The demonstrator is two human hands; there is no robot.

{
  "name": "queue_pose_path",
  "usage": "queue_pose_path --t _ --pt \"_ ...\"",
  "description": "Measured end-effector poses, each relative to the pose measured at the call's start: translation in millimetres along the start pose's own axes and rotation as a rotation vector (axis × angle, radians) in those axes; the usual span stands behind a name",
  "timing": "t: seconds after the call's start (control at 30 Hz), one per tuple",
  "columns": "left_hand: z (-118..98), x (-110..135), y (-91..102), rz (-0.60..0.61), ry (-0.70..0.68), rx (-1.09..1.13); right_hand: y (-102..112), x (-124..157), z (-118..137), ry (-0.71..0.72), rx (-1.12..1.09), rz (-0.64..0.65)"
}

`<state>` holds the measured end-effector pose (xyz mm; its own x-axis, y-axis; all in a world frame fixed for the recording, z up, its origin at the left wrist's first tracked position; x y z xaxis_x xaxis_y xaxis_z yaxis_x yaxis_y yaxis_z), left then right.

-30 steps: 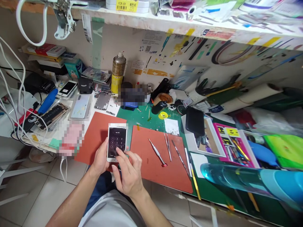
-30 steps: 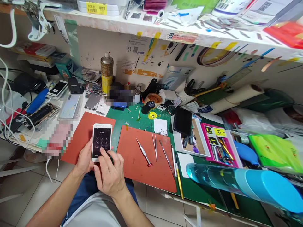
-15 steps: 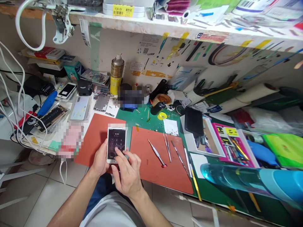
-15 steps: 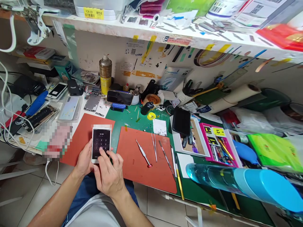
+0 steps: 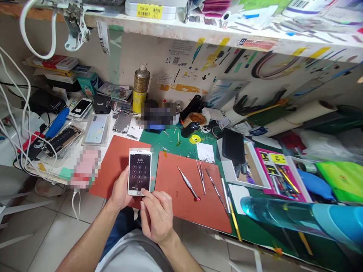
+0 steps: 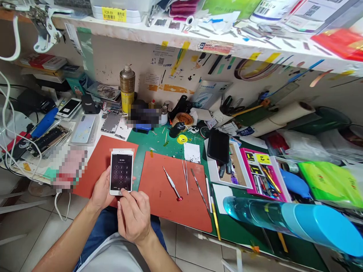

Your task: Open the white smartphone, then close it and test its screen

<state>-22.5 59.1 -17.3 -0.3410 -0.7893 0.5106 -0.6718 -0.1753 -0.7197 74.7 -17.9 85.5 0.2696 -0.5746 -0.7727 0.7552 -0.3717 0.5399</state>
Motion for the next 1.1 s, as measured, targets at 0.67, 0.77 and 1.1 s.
queue_pose_path --t 0.67,0.77,1.1 --pt "0 1 -0.3 -0.017 0.023 0.001 0 17 3 -0.018 -0.020 0.073" --pt "-2 1 -0.2 -0.020 0.005 0.016 -1 17 3 -0.008 -0.028 0.080" --pt "-3 0 2.8 -0.029 -0.026 0.010 -7 -15 -25 -0.090 0.023 0.112"
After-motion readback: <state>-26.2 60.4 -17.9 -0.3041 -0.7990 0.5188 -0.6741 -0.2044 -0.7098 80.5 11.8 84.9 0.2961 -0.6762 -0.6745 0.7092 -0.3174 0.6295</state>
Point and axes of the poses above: each hand's wrist, its own x-axis away from the middle knuckle, its own y-axis out of the back of the hand, z = x × y, the point moved 10 cm from there along -x, towards the middle knuckle, and after that the axes turned 10 degrees about y, right-handed, at the moved point
